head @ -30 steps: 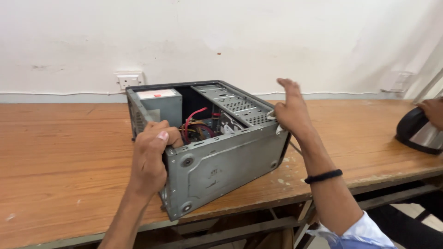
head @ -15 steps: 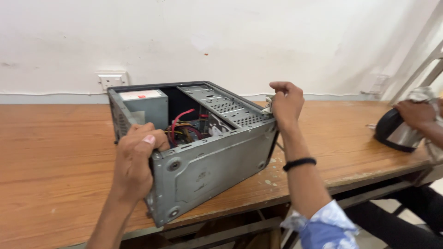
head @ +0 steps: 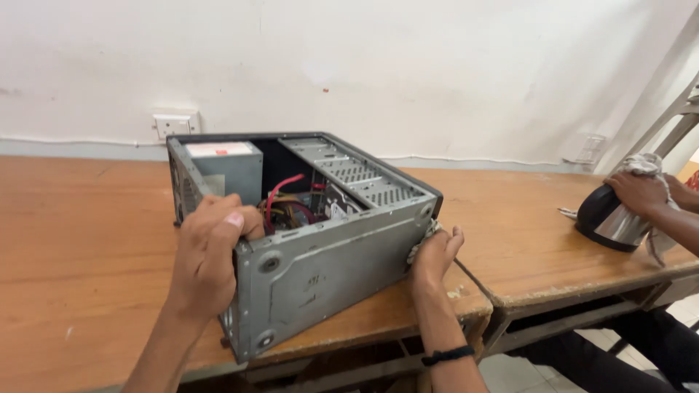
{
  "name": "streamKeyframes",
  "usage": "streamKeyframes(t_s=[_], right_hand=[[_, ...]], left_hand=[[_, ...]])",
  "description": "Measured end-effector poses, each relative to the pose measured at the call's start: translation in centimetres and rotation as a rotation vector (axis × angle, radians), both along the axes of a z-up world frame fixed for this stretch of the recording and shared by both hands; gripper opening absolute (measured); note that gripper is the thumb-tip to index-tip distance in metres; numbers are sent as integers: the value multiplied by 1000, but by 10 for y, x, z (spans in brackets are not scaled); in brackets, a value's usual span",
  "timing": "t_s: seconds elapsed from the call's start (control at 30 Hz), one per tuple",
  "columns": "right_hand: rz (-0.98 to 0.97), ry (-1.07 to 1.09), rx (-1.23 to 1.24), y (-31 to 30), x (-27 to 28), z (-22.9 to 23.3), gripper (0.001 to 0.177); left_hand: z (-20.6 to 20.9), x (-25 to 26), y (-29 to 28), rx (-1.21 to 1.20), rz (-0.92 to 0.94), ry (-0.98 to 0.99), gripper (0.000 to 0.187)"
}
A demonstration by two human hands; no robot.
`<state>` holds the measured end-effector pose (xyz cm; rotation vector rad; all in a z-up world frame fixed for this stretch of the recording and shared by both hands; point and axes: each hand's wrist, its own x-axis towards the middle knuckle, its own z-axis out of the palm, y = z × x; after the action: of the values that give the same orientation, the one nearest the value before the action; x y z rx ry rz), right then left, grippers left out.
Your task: The person cleans the exterior of an open computer case using a white cloth. They wipe the sides, front, and back of the case, rotating it on the table to access different areas. Another person is visible in the background cleaning a kettle.
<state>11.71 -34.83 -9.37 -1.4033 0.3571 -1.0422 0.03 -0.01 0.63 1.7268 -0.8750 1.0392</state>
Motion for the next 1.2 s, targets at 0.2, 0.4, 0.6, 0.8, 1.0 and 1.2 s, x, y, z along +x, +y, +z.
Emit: streamKeyframes(t_s=[0.2, 0.4, 0.6, 0.8, 1.0, 1.2], right_hand=[[34, -77, -31, 48, -39, 80, 66], [-73, 82, -425, 61, -46, 18, 75], [108, 259, -553, 90, -90, -18, 84], [373, 466, -896, 69, -113, -33, 101], [137, 696, -669, 63, -114, -3, 69], [20, 450, -925, -1, -59, -31, 53]], left_hand=[[-1, 4, 0, -21, -62, 7, 34], [-2, 2, 0, -31, -62, 3, 33], [-5, 4, 0, -22, -53, 15, 32], [-4, 3, 0, -13, -70, 9, 33], [-4, 2, 0, -25, -71, 33, 33], [-5, 2, 0, -19, -61, 8, 34]])
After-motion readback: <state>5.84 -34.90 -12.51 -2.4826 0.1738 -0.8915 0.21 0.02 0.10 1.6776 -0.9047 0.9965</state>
